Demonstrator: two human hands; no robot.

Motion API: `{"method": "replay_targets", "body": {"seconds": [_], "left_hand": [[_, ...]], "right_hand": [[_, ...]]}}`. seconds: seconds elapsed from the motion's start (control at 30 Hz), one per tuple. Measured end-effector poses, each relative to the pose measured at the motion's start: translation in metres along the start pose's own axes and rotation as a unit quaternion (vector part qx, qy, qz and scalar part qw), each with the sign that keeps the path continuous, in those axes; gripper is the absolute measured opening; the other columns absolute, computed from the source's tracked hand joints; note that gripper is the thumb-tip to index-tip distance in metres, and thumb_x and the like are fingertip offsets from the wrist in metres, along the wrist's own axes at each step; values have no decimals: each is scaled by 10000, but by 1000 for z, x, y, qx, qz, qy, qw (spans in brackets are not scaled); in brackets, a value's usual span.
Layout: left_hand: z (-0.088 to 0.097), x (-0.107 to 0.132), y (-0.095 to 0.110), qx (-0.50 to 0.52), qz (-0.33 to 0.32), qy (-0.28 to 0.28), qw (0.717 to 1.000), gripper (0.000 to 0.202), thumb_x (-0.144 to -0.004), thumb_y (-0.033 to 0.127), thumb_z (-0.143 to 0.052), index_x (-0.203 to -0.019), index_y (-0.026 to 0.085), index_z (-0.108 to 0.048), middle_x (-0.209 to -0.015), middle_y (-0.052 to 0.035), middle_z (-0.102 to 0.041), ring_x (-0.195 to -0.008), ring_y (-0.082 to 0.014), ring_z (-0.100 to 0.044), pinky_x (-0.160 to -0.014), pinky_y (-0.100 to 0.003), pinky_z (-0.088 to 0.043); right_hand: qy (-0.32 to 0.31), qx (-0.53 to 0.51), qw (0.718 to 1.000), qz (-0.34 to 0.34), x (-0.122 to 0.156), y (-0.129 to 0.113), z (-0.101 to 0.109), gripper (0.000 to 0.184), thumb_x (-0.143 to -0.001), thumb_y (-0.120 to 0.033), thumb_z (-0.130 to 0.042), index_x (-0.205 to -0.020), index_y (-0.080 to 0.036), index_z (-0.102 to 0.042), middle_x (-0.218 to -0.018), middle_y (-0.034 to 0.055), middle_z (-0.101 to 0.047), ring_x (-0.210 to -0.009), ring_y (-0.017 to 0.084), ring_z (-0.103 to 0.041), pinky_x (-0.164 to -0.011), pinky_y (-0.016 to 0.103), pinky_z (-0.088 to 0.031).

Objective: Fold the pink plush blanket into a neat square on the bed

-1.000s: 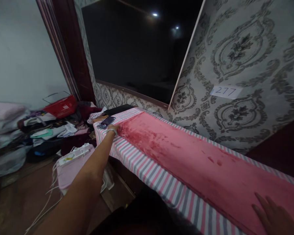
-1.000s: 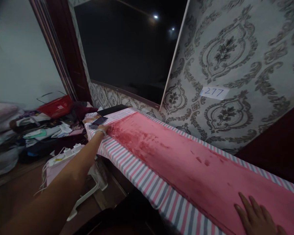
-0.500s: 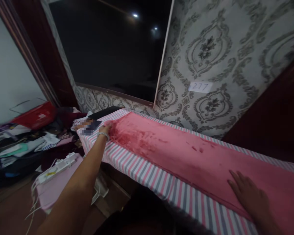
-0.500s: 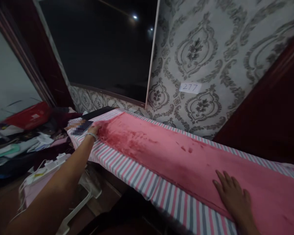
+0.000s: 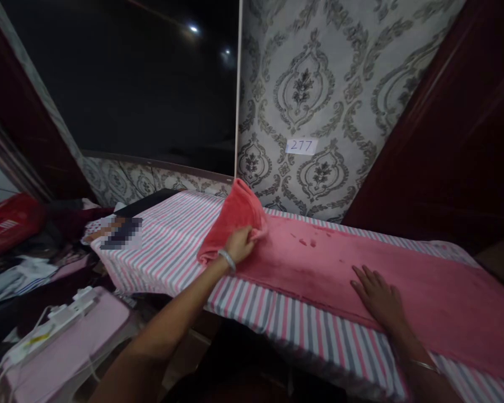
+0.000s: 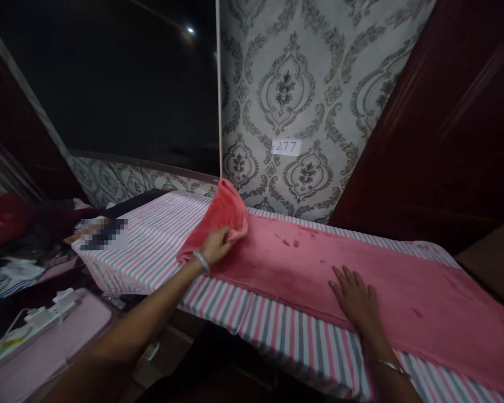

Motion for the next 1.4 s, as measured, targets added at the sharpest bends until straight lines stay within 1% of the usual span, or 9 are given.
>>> {"method": "replay_targets", "body": {"seconds": [0.1, 0.2, 0.47, 0.67, 0.83, 0.93, 1.03, 1.2, 1.4], "left_hand": [[-31, 34, 10, 8, -64, -61, 996, 46, -779, 189, -589, -808, 225, -596, -840, -62, -678, -795, -211, -625, -768, -328, -491], [-45, 56, 3, 22, -101, -73, 992, 164, -741, 125, -584, -866, 227, -612, -953, -84, -700, -938, -236, -655, -868, -354, -504], [-32, 44, 0, 125, 33, 91, 987, 163, -909, 367, -536, -886, 209, -567, -778, 4, -627, -746, -168, -600, -705, -270, -480], [-50, 64, 13, 42, -103, -56, 992, 223, -806, 134, -548, -994, 216, -637, -1057, -95, -715, -1038, -248, -657, -972, -393, -499], [-61, 77, 4, -2, -143, -67, 987, 342, -703, 28, -526, -974, 212, -627, -1123, -113, -703, -1112, -278, -640, -1024, -482, -494], [-64, 76, 1, -9, -156, -62, 986, 328, -700, 33, -528, -967, 203, -614, -1112, -121, -700, -1088, -286, -646, -1006, -502, -506], [-67, 76, -2, -8, -171, -49, 984, 341, -690, 35, -535, -977, 204, -607, -1118, -125, -700, -1088, -288, -647, -1001, -506, -512], [-69, 77, -8, 3, -202, -19, 979, 350, -690, 44, -538, -997, 198, -603, -1131, -134, -702, -1092, -293, -650, -971, -498, -534], [-68, 79, -12, 7, -242, 34, 970, 399, -708, 46, -512, -1072, 183, -606, -1133, -146, -708, -1078, -290, -666, -937, -490, -562]], "right_hand": [[-3, 4, 1000, -4, 0, -2, 2, 597, -1006, -481, -218, -1516, -295, -468, -1611, 76, -405, -1460, 322, -378, -1104, 638, -365], [-14, 3, 1000, -13, 0, -4, 4, 582, -1018, -467, -228, -1528, -297, -450, -1623, 72, -387, -1470, 314, -364, -1120, 629, -347], [-28, 3, 999, -29, 1, -12, 17, 566, -1034, -454, -240, -1540, -290, -433, -1644, 67, -348, -1492, 302, -321, -1142, 605, -327], [-29, -14, 999, -30, 1, -10, 16, 551, -1043, -450, -248, -1545, -303, -422, -1648, 63, -339, -1506, 299, -304, -1157, 608, -309], [-9, -87, 994, -69, -11, -12, 26, 509, -980, -419, -423, -1454, -281, -546, -1580, 105, -449, -1466, 339, -378, -1126, 655, -344], [59, -241, 967, -65, -33, -44, 44, 488, -899, -329, -523, -1345, -173, -645, -1460, 173, -569, -1405, 338, -468, -1163, 573, -359], [55, -406, 912, -13, -65, -104, 53, 454, -841, -254, -563, -1271, -180, -691, -1318, 136, -681, -1248, 279, -618, -1121, 466, -450], [3, -459, 888, 9, -120, -203, 41, 440, -834, -185, -589, -1262, -198, -690, -1182, 85, -749, -1044, 198, -715, -915, 320, -576], [-19, -456, 889, -14, -156, -262, 30, 473, -789, -170, -685, -1258, -234, -681, -1106, 44, -767, -991, 208, -719, -902, 315, -560]]}}
Point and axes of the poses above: each hand's wrist, its own x-axis away from the middle knuckle, its own z-axis out of the back of the hand, y = z × x, the point moved 3 cm from there along -x, towards the middle knuckle
